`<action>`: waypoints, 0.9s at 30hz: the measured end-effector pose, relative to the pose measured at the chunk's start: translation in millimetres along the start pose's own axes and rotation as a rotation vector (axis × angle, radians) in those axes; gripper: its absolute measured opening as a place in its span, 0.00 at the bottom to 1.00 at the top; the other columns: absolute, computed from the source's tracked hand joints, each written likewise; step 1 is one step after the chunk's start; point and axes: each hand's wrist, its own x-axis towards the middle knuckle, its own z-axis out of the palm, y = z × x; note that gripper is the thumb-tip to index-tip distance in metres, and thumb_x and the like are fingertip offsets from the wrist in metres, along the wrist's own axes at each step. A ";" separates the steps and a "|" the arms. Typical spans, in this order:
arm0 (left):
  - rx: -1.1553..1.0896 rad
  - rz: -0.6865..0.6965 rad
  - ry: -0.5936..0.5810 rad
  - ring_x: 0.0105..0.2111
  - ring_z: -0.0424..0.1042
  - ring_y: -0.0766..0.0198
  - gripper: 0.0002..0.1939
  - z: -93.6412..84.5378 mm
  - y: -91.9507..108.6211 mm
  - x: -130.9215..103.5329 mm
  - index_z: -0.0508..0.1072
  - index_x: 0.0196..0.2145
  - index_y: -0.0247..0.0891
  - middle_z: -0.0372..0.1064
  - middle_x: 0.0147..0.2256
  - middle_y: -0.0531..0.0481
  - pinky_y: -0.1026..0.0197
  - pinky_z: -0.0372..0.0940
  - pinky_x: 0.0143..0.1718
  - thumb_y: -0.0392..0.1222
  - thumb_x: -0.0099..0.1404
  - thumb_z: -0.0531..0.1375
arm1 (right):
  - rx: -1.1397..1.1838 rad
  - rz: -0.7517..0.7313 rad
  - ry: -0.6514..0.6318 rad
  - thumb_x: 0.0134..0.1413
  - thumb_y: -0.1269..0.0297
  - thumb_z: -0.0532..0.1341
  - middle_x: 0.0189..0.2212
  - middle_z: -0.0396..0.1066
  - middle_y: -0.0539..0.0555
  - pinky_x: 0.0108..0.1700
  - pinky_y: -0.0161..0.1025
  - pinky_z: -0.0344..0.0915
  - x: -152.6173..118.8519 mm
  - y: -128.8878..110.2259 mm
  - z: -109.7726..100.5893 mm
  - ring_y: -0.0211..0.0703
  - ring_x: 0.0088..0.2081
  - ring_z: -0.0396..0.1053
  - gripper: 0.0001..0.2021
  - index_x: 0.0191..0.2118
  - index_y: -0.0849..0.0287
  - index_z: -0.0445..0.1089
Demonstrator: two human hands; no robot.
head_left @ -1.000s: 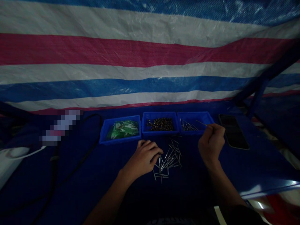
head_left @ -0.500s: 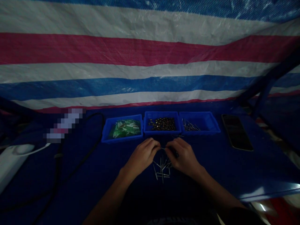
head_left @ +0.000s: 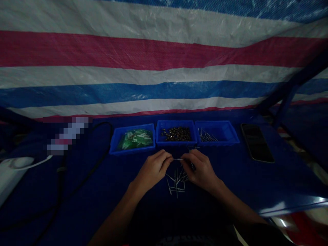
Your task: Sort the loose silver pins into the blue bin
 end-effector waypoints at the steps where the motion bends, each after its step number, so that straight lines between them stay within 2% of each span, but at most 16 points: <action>1: -0.001 0.001 -0.005 0.31 0.66 0.68 0.09 -0.2 0.3 0.0 0.67 0.33 0.36 0.65 0.31 0.51 0.64 0.60 0.34 0.38 0.68 0.49 | 0.000 0.004 0.000 0.55 0.70 0.55 0.25 0.63 0.53 0.30 0.37 0.59 0.0 0.0 -0.4 0.39 0.28 0.60 0.03 0.35 0.60 0.65; 8: -0.015 0.003 -0.036 0.31 0.66 0.69 0.09 2.2 0.9 -0.2 0.68 0.33 0.36 0.66 0.31 0.51 0.65 0.60 0.33 0.39 0.67 0.49 | 0.040 0.057 -0.031 0.55 0.70 0.53 0.22 0.61 0.51 0.30 0.37 0.57 1.5 0.1 -4.5 0.38 0.27 0.59 0.08 0.26 0.60 0.62; 11: 0.006 0.012 -0.112 0.33 0.68 0.67 0.08 2.2 2.3 -0.5 0.69 0.35 0.37 0.68 0.33 0.51 0.64 0.61 0.34 0.39 0.66 0.51 | 0.062 0.072 0.027 0.55 0.71 0.52 0.22 0.61 0.51 0.29 0.37 0.57 3.2 1.8 -10.5 0.37 0.27 0.59 0.06 0.28 0.60 0.62; 15: 0.039 0.038 -0.225 0.35 0.69 0.66 0.09 -2.8 3.3 -1.5 0.70 0.38 0.39 0.69 0.36 0.51 0.63 0.61 0.37 0.37 0.66 0.51 | 0.003 0.154 0.233 0.55 0.70 0.52 0.23 0.63 0.50 0.29 0.36 0.60 3.2 11.1 -24.2 0.37 0.26 0.62 0.04 0.31 0.59 0.62; 19: 0.087 0.046 -0.311 0.31 0.68 0.67 0.10 -10.0 2.5 -2.2 0.71 0.40 0.42 0.69 0.35 0.52 0.64 0.60 0.32 0.36 0.65 0.51 | -0.168 0.307 0.508 0.55 0.64 0.55 0.24 0.65 0.51 0.28 0.36 0.61 2.3 26.1 -36.7 0.37 0.24 0.64 0.05 0.33 0.59 0.64; 21: 0.112 0.048 -0.356 0.30 0.68 0.67 0.10 -12.2 2.5 -2.2 0.72 0.40 0.44 0.69 0.33 0.53 0.65 0.59 0.30 0.36 0.64 0.53 | -0.232 0.376 0.595 0.54 0.62 0.55 0.22 0.65 0.50 0.26 0.35 0.60 2.8 33.7 -39.6 0.36 0.23 0.63 0.07 0.35 0.60 0.65; 23: 0.135 0.046 -0.397 0.29 0.68 0.67 0.09 -13.0 3.1 -2.2 0.72 0.40 0.45 0.69 0.32 0.54 0.65 0.58 0.29 0.37 0.62 0.55 | -0.253 0.421 0.585 0.54 0.60 0.55 0.20 0.63 0.49 0.26 0.35 0.60 3.8 40.0 -39.7 0.36 0.21 0.61 0.10 0.38 0.61 0.66; 27: 0.171 0.039 -0.426 0.29 0.67 0.67 0.07 -11.8 3.7 -2.0 0.72 0.37 0.45 0.68 0.31 0.56 0.65 0.56 0.28 0.37 0.62 0.56 | -0.184 0.447 0.431 0.53 0.60 0.56 0.23 0.64 0.48 0.28 0.36 0.62 5.4 43.2 -34.1 0.36 0.22 0.62 0.18 0.49 0.62 0.61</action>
